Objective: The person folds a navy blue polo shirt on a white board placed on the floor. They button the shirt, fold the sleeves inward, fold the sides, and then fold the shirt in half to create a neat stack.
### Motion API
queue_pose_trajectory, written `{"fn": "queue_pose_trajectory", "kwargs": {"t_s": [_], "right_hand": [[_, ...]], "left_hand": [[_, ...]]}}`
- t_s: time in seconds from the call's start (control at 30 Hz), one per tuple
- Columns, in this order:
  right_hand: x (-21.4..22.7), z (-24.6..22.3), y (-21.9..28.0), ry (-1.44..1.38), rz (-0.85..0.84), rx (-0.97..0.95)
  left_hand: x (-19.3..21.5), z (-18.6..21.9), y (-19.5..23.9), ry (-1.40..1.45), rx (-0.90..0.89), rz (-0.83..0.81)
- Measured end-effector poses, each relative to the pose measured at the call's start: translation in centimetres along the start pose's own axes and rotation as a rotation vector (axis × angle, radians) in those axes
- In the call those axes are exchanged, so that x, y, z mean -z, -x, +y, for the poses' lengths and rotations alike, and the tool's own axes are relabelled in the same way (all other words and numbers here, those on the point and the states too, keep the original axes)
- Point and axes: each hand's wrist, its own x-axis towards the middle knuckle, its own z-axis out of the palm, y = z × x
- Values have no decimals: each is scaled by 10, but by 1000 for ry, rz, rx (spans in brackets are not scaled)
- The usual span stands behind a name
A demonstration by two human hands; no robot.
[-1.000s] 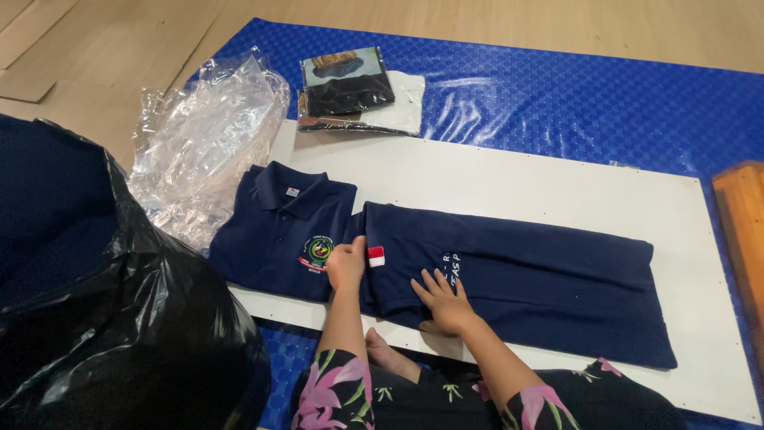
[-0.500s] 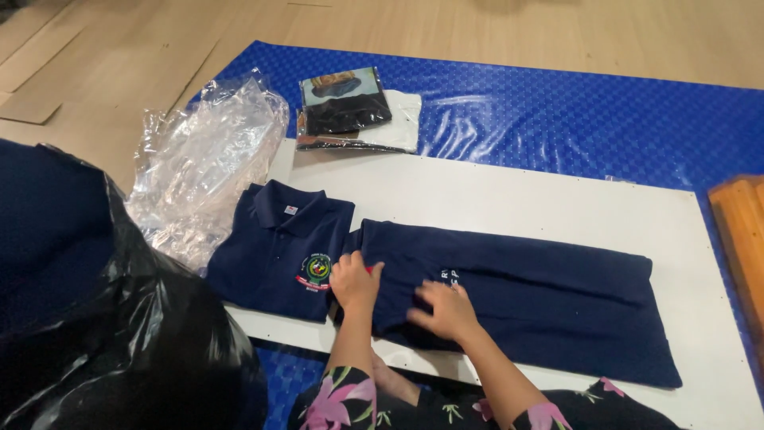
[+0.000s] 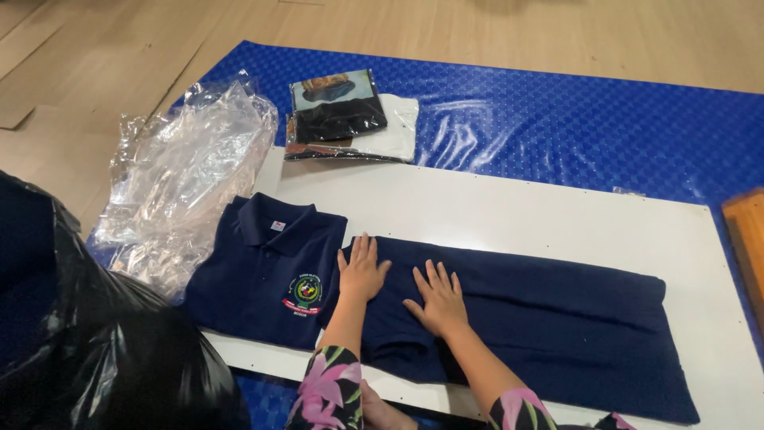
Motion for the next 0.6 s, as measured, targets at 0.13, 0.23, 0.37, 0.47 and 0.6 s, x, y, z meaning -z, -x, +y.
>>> {"fn": "queue_pose_trajectory", "kwargs": {"t_s": [0.13, 0.23, 0.37, 0.47, 0.6], "right_hand": [[7, -6, 5, 8, -10, -6], [15, -8, 6, 7, -8, 4], [-5, 19, -9, -16, 167, 76], [-15, 51, -24, 1, 480, 57], [-2, 68, -14, 80, 133, -197]], "left_hand": [[-85, -67, -95, 219, 49, 761], [-77, -89, -127, 314, 283, 370], [-47, -76, -124, 321, 344, 71], [-48, -65, -120, 253, 377, 143], [-64, -58, -109, -53, 260, 514]]}}
